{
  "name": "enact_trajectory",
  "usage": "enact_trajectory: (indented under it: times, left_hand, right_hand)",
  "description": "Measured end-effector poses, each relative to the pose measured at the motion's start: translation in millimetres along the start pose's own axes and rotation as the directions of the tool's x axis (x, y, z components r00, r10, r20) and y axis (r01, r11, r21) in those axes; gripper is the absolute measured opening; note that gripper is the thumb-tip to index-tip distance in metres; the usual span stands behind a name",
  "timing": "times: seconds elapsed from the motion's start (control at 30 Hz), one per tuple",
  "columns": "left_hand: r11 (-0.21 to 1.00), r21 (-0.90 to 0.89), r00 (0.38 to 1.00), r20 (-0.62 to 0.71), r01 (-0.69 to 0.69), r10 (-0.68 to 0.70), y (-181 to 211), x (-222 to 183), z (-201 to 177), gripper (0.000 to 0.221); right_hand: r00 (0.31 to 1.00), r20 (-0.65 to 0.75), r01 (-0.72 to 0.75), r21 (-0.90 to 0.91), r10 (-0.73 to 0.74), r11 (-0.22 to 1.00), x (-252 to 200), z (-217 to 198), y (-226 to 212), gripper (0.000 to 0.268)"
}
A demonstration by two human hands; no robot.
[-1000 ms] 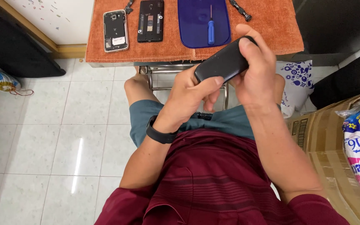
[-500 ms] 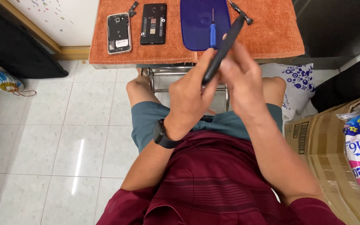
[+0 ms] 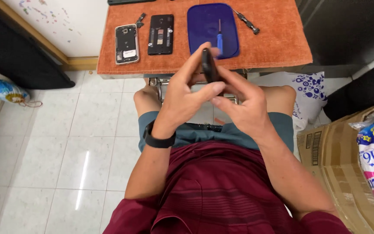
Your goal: Disassembling a feature phone by removing screws with a screwdriver and prying the case apart.
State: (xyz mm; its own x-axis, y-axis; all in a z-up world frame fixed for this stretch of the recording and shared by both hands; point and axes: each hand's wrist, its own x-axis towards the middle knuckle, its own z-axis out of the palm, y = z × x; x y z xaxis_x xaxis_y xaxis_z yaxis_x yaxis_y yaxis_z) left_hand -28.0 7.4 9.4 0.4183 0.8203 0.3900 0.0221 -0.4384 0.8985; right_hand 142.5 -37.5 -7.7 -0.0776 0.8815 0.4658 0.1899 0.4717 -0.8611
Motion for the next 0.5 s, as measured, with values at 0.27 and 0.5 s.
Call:
enact_trajectory:
  times: [0.27, 0.5]
  left_hand:
    - [0.973, -0.223, 0.995, 0.072, -0.052, 0.069, -2, 0, 6, 0.068]
    - [0.96, -0.27, 0.996, 0.041, -0.068, 0.082, 2, -1, 13, 0.071]
  right_hand:
    - [0.998, -0.041, 0.051, -0.003, -0.051, 0.999, -13, -1, 22, 0.058]
    - [0.992, -0.032, 0.118, -0.053, -0.119, 0.992, -12, 2, 22, 0.065]
